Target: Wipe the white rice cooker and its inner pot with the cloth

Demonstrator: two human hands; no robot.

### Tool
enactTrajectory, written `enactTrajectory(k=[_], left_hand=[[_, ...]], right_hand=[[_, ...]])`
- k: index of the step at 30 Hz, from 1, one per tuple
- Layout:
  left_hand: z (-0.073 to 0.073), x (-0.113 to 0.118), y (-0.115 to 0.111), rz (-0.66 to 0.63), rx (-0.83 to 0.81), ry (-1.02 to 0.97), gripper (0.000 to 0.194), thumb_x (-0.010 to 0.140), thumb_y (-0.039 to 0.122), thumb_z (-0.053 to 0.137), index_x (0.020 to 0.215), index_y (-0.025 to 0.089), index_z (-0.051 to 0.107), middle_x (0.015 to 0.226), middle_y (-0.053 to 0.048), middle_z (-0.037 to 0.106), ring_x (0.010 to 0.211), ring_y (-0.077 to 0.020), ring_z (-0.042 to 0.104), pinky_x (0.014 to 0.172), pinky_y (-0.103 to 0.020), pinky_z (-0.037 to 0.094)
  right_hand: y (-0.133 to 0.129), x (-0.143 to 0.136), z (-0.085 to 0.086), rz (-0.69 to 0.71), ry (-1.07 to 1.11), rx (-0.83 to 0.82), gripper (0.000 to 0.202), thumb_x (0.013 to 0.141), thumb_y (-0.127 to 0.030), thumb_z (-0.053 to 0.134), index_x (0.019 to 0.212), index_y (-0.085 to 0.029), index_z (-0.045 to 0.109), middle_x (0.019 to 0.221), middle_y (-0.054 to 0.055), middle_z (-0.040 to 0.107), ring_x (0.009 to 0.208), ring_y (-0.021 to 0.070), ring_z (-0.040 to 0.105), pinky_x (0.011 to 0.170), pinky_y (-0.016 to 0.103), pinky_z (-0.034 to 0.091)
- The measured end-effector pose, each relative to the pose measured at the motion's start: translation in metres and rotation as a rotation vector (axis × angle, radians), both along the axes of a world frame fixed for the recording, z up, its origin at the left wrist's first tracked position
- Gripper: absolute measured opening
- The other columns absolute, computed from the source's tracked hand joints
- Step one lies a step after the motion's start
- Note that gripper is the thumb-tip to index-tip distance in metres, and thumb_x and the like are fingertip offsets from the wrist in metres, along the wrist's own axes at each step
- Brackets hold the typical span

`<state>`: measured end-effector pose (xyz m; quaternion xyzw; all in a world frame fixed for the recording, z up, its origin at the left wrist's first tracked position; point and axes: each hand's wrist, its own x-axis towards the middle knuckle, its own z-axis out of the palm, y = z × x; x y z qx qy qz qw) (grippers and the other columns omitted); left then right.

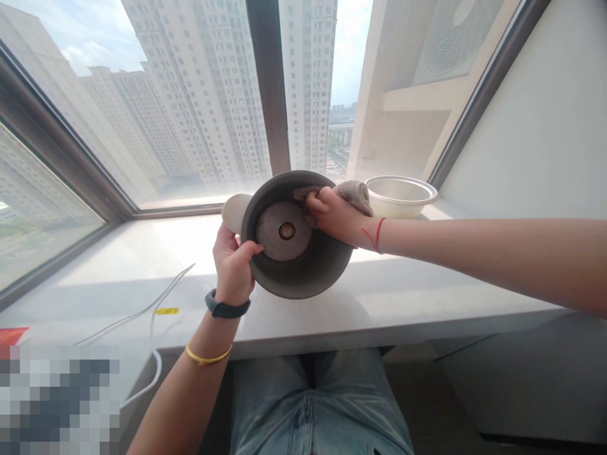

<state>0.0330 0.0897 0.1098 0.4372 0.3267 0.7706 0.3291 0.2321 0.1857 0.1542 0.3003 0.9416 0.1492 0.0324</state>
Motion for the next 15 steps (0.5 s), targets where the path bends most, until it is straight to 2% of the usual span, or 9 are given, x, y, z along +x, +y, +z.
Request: enactTrajectory(k=[2, 4, 5, 7, 9, 10, 12, 15], left_hand=[[0.002, 0.0, 0.001, -0.012, -0.009, 0.006, 0.049, 0.056, 0.01, 0.068, 0.105, 0.018, 0.069, 0.084, -0.002, 0.067, 0.082, -0.0232, 0.063, 0.069, -0.03, 0.049], [0.004, -0.001, 0.003, -0.031, -0.021, 0.011, 0.047, 0.056, 0.011, 0.069, 0.102, 0.019, 0.069, 0.084, -0.003, 0.068, 0.081, -0.0236, 0.063, 0.067, -0.03, 0.049], [0.006, -0.002, 0.004, -0.046, -0.027, 0.011, 0.045, 0.056, 0.011, 0.069, 0.1, 0.019, 0.069, 0.085, -0.003, 0.068, 0.081, -0.0243, 0.063, 0.067, -0.03, 0.049], [0.009, -0.004, 0.005, -0.089, -0.042, 0.007, 0.039, 0.057, 0.012, 0.071, 0.094, 0.019, 0.067, 0.085, -0.004, 0.068, 0.085, -0.0265, 0.064, 0.069, -0.032, 0.049], [0.012, -0.007, 0.007, -0.127, -0.058, -0.002, 0.035, 0.056, 0.011, 0.071, 0.09, 0.018, 0.066, 0.084, -0.005, 0.067, 0.087, -0.0282, 0.064, 0.069, -0.032, 0.049], [0.013, -0.009, 0.008, -0.138, -0.063, -0.007, 0.035, 0.056, 0.011, 0.071, 0.089, 0.018, 0.065, 0.083, -0.005, 0.067, 0.086, -0.028, 0.064, 0.069, -0.032, 0.049], [0.014, -0.011, 0.009, -0.15, -0.069, -0.013, 0.035, 0.054, 0.01, 0.069, 0.089, 0.018, 0.064, 0.08, -0.004, 0.065, 0.079, -0.0251, 0.063, 0.065, -0.031, 0.048], [0.015, -0.013, 0.012, -0.149, -0.075, -0.012, 0.037, 0.053, 0.008, 0.065, 0.089, 0.017, 0.064, 0.076, -0.002, 0.064, 0.07, -0.0205, 0.06, 0.059, -0.028, 0.045]], right_hand=[[0.015, -0.004, 0.019, 0.168, 0.14, -0.045, 0.052, 0.089, -0.012, 0.026, 0.113, -0.017, 0.071, 0.129, 0.007, 0.064, 0.141, 0.0236, 0.031, 0.1, 0.051, 0.036], [0.024, -0.012, 0.037, 0.339, 0.317, -0.143, 0.047, 0.087, -0.016, 0.029, 0.106, -0.017, 0.072, 0.128, 0.002, 0.065, 0.133, 0.0178, 0.043, 0.099, 0.043, 0.04], [0.025, -0.016, 0.045, 0.379, 0.382, -0.198, 0.043, 0.087, -0.018, 0.032, 0.101, -0.016, 0.072, 0.123, 0.001, 0.068, 0.125, 0.0159, 0.05, 0.094, 0.039, 0.044], [0.024, -0.023, 0.058, 0.355, 0.421, -0.253, 0.039, 0.088, -0.024, 0.035, 0.089, -0.013, 0.072, 0.109, 0.0, 0.072, 0.108, 0.012, 0.06, 0.081, 0.032, 0.048], [0.02, -0.025, 0.066, 0.303, 0.389, -0.233, 0.044, 0.089, -0.03, 0.032, 0.082, -0.01, 0.071, 0.098, -0.002, 0.072, 0.098, 0.0094, 0.062, 0.074, 0.029, 0.047], [0.018, -0.025, 0.068, 0.301, 0.361, -0.205, 0.043, 0.09, -0.031, 0.034, 0.086, -0.011, 0.072, 0.099, -0.003, 0.072, 0.1, 0.01, 0.061, 0.076, 0.031, 0.047], [0.016, -0.019, 0.067, 0.332, 0.332, -0.096, 0.034, 0.092, -0.031, 0.043, 0.104, -0.017, 0.072, 0.112, -0.002, 0.071, 0.114, 0.0147, 0.058, 0.09, 0.04, 0.046], [0.018, -0.003, 0.053, 0.316, 0.402, 0.135, 0.034, 0.097, -0.029, 0.05, 0.129, -0.028, 0.064, 0.132, 0.001, 0.063, 0.134, 0.0258, 0.046, 0.106, 0.058, 0.034]])
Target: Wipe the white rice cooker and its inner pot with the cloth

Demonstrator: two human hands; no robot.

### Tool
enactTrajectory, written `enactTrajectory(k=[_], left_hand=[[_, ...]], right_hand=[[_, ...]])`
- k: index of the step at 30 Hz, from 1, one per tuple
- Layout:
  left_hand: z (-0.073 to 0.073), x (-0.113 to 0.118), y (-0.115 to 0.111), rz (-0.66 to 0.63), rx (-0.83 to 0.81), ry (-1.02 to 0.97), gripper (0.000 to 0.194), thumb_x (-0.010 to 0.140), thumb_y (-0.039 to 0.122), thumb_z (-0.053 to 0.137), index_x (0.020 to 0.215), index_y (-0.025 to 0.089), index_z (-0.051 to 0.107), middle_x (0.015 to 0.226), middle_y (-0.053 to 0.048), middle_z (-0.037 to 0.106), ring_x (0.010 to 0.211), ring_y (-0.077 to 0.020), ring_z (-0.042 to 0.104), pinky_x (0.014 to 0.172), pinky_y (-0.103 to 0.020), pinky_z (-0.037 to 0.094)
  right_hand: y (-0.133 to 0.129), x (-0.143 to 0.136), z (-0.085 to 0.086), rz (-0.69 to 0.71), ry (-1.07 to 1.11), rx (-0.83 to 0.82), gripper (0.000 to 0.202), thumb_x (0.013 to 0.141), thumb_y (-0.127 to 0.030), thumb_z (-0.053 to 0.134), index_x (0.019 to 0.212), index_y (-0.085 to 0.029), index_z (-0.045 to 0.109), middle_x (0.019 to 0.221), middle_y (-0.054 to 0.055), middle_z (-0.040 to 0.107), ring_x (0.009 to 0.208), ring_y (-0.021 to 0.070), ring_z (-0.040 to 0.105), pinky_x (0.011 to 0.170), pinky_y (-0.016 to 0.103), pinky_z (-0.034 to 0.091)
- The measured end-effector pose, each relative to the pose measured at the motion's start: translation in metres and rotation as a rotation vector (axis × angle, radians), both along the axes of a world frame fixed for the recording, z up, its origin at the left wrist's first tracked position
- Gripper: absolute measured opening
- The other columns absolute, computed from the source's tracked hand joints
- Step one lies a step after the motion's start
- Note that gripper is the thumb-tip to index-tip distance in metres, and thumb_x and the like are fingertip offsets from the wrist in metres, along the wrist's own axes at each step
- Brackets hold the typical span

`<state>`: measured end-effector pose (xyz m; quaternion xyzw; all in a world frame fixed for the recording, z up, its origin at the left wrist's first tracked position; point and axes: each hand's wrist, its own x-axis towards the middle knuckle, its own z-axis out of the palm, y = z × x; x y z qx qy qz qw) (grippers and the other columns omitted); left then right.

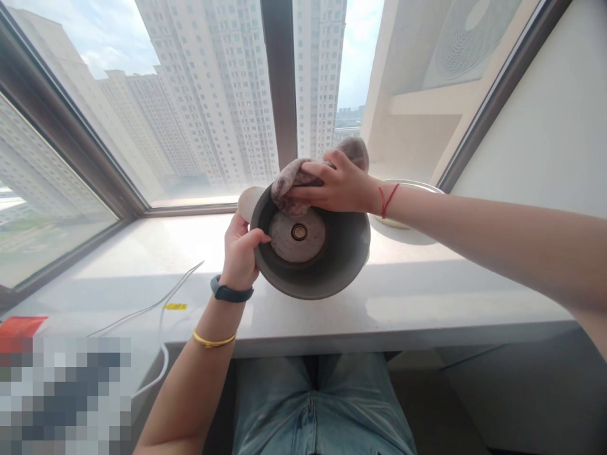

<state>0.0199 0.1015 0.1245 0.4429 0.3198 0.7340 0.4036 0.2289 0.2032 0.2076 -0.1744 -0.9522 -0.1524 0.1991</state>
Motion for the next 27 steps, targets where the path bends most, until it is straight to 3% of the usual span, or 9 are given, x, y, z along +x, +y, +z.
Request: enactTrajectory(k=[5, 10, 13, 15, 17, 20, 24, 27], left_hand=[[0.0, 0.003, 0.004, 0.018, -0.015, 0.003, 0.041, 0.051, 0.007, 0.061, 0.09, 0.018, 0.065, 0.075, 0.0, 0.064, 0.065, -0.0169, 0.057, 0.055, -0.025, 0.045], [0.002, 0.01, 0.005, 0.0, 0.013, 0.009, 0.047, 0.053, 0.007, 0.06, 0.098, 0.019, 0.066, 0.08, -0.001, 0.066, 0.072, -0.0186, 0.062, 0.061, -0.026, 0.05], [0.003, 0.008, 0.003, -0.007, 0.051, 0.028, 0.05, 0.055, 0.008, 0.062, 0.104, 0.019, 0.065, 0.09, -0.003, 0.068, 0.089, -0.023, 0.066, 0.074, -0.029, 0.054], [0.003, 0.003, 0.001, -0.05, 0.083, 0.015, 0.042, 0.06, 0.014, 0.063, 0.101, 0.019, 0.065, 0.097, -0.005, 0.069, 0.105, -0.028, 0.064, 0.089, -0.035, 0.054], [0.003, -0.002, 0.001, -0.095, 0.109, -0.032, 0.032, 0.068, 0.025, 0.062, 0.099, 0.018, 0.066, 0.105, -0.009, 0.068, 0.12, -0.032, 0.059, 0.101, -0.041, 0.05], [0.004, -0.005, 0.002, -0.074, 0.119, -0.12, 0.035, 0.081, 0.043, 0.057, 0.103, 0.018, 0.068, 0.11, -0.012, 0.069, 0.125, -0.0335, 0.056, 0.103, -0.045, 0.05], [0.003, 0.0, 0.004, 0.002, 0.012, -0.146, 0.048, 0.087, 0.06, 0.057, 0.103, 0.017, 0.07, 0.104, -0.013, 0.071, 0.115, -0.0325, 0.063, 0.093, -0.042, 0.055], [0.002, 0.007, 0.006, 0.109, -0.058, -0.124, 0.041, 0.081, 0.053, 0.072, 0.098, 0.016, 0.071, 0.096, -0.012, 0.073, 0.106, -0.0308, 0.068, 0.088, -0.038, 0.057]], right_hand=[[-0.003, 0.007, -0.042, -0.172, 0.319, 0.076, 0.039, 0.101, -0.027, 0.044, 0.138, -0.031, 0.057, 0.15, 0.002, 0.048, 0.141, 0.0346, 0.035, 0.108, 0.062, 0.034], [-0.031, -0.046, -0.073, -0.148, 0.633, -0.023, 0.045, 0.1, -0.023, 0.043, 0.144, -0.022, 0.051, 0.156, 0.009, 0.04, 0.141, 0.0312, 0.034, 0.117, 0.054, 0.028], [-0.053, -0.086, -0.078, -0.011, 0.906, -0.21, 0.046, 0.1, -0.023, 0.042, 0.145, -0.02, 0.048, 0.155, 0.011, 0.038, 0.144, 0.0246, 0.033, 0.12, 0.044, 0.029], [-0.068, -0.105, -0.08, 0.093, 1.061, -0.348, 0.044, 0.099, -0.024, 0.042, 0.142, -0.02, 0.05, 0.155, 0.011, 0.038, 0.144, 0.0222, 0.034, 0.121, 0.04, 0.028], [-0.084, -0.116, -0.083, 0.193, 1.155, -0.495, 0.041, 0.099, -0.025, 0.044, 0.137, -0.019, 0.054, 0.153, 0.01, 0.04, 0.144, 0.0213, 0.036, 0.121, 0.038, 0.027], [-0.102, -0.119, -0.09, 0.282, 1.21, -0.765, 0.037, 0.097, -0.03, 0.048, 0.131, -0.022, 0.058, 0.147, 0.008, 0.049, 0.14, 0.021, 0.041, 0.12, 0.038, 0.031], [-0.099, -0.119, -0.098, 0.223, 1.334, -1.217, 0.033, 0.096, -0.039, 0.05, 0.123, -0.022, 0.057, 0.123, 0.007, 0.065, 0.116, 0.021, 0.06, 0.104, 0.038, 0.049], [-0.073, -0.124, -0.092, 0.101, 1.476, -1.397, 0.028, 0.097, -0.036, 0.047, 0.119, -0.021, 0.054, 0.113, 0.005, 0.067, 0.104, 0.0181, 0.064, 0.096, 0.035, 0.052]])
